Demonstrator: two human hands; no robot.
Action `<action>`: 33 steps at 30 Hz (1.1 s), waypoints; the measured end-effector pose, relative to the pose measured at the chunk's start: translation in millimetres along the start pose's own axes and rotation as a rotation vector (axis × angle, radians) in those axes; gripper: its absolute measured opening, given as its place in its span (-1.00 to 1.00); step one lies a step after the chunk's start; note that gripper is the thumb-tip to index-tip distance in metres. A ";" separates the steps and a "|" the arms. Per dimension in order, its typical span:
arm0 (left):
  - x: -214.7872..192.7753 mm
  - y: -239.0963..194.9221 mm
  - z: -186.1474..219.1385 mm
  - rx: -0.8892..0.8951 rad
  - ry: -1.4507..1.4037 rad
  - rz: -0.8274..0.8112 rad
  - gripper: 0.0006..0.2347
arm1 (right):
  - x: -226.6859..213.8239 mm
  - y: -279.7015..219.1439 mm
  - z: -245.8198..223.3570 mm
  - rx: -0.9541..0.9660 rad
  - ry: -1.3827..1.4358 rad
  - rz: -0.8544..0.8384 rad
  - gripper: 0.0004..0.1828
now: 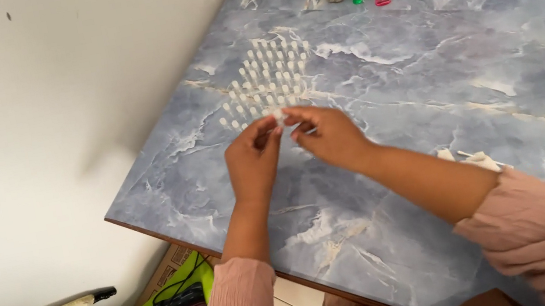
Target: The person places small perfume vials into a white fabric pouch and then puts the pouch into a cardboard box.
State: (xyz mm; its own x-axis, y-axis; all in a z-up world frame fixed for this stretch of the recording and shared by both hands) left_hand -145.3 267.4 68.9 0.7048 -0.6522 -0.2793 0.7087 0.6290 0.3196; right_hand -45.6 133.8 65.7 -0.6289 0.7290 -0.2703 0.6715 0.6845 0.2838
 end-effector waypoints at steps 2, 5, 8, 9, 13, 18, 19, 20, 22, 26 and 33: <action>-11.9 -4.5 -11.2 -0.053 0.065 0.009 -0.81 | 23.7 6.9 25.9 0.026 -0.002 -0.014 -0.43; -23.2 -13.8 -25.6 -0.149 0.135 0.012 -0.80 | 51.4 9.5 54.6 0.078 -0.034 -0.039 -0.40; -25.0 -15.9 -37.5 -0.199 0.169 0.001 -0.77 | 62.9 11.9 66.3 0.081 -0.100 -0.054 -0.39; -23.2 -15.2 -41.3 -0.205 0.196 -0.009 -0.75 | 63.6 13.1 68.0 0.060 -0.136 -0.054 -0.38; -22.4 -10.7 -40.3 -0.236 0.290 -0.038 -0.72 | 64.3 18.6 63.5 0.035 -0.201 -0.063 -0.37; -21.9 -8.7 -38.7 -0.272 0.347 -0.081 -0.70 | 67.8 20.5 66.4 0.019 -0.230 -0.073 -0.37; -21.3 -8.2 -39.7 -0.277 0.345 -0.081 -0.70 | 67.7 19.6 64.7 0.022 -0.230 -0.077 -0.37; -20.4 -7.7 -39.4 -0.260 0.362 -0.084 -0.70 | 67.2 18.6 61.9 0.010 -0.247 -0.073 -0.34; -19.9 -8.0 -40.2 -0.246 0.380 -0.084 -0.69 | 68.0 17.6 58.8 -0.003 -0.262 -0.074 -0.31; -19.2 -6.9 -39.3 -0.239 0.434 -0.103 -0.68 | 68.4 17.5 50.4 -0.009 -0.335 -0.083 -0.28; -18.6 -5.4 -39.2 -0.244 0.476 -0.106 -0.67 | 68.5 15.6 48.3 0.013 -0.380 -0.081 -0.24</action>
State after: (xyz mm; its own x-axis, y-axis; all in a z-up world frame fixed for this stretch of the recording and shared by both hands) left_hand -161.0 292.7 36.9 0.5263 -0.4891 -0.6955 0.7236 0.6872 0.0644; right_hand -59.3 194.3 7.2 -0.4919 0.6175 -0.6138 0.6316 0.7383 0.2366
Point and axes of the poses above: each hand's wrist, its own y-axis towards the middle knuckle, its own x-axis out of the palm, z = x × y, the point moved 6 cm from there along y, towards the middle knuckle, and after that the axes turned 1 degree about z, right-handed, at the moved point
